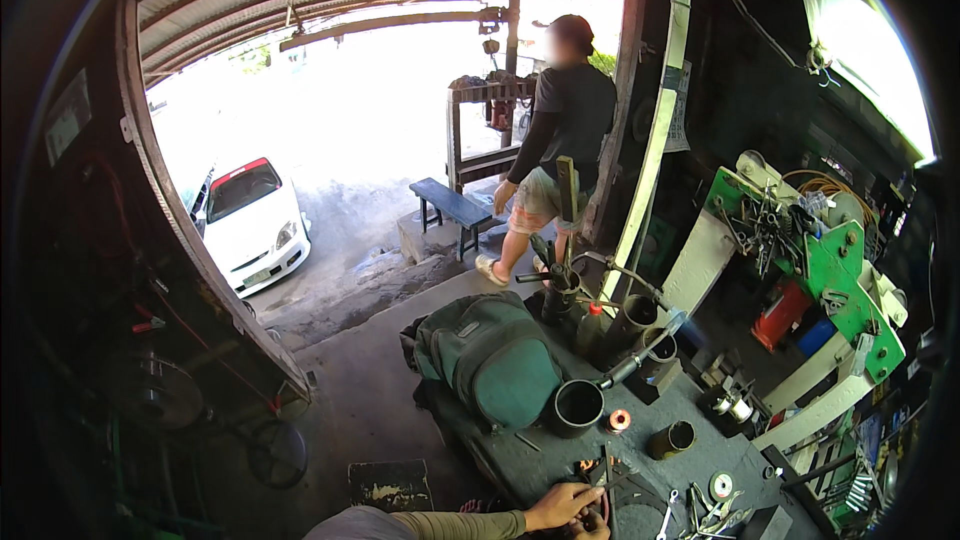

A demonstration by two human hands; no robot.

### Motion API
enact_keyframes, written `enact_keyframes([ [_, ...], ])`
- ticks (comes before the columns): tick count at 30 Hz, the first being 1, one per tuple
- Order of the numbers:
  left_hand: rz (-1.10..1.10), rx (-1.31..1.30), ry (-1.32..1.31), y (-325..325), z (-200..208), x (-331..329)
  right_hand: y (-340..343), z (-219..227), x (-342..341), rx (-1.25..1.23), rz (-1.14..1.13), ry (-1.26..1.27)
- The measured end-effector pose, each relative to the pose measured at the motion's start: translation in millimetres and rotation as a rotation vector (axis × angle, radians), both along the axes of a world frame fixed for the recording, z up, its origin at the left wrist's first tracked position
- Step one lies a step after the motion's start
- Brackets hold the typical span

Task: The person assembles mechanical components on a workbench, using pliers and a screwdriver to manipulate small parts and fasteners. They handle cylindrical metal pieces and a green backpack, occasionally interacting with another person who moves around the workshop.

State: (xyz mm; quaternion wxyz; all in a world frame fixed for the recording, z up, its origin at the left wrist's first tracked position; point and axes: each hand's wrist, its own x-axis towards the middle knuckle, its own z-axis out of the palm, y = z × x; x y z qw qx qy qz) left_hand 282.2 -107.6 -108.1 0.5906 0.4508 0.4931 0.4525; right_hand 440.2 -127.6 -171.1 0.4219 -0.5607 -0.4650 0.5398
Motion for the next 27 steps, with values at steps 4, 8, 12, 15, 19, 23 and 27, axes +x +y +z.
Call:
enact_keyframes([
  [4, -0.004, 0.032, 0.108, 11, -20, 1, -19, 28, 9, 0.061, -0.048, -0.115],
  [8, 0.034, 0.095, 0.206, 22, -11, 5, -28, 69, 21, 0.028, -0.109, -0.074],
  [12, 0.110, 0.075, 0.198, 32, -41, 8, -39, 83, 36, -0.030, -0.153, -0.081],
  [15, -0.007, -0.134, 0.064, 39, -63, 8, -52, 108, 49, 0.026, -0.192, -0.022],
  [19, -0.060, -0.236, -0.045, 39, -72, 4, -68, 140, 81, 0.087, -0.216, -0.299],
  [23, -0.114, -0.262, 0.035, 53, -69, 7, -88, 97, 130, 0.193, -0.473, -0.409],
  [27, -0.078, -0.394, -0.123, 53, -90, -5, -91, 192, 130, 0.175, -0.404, -0.644],
])
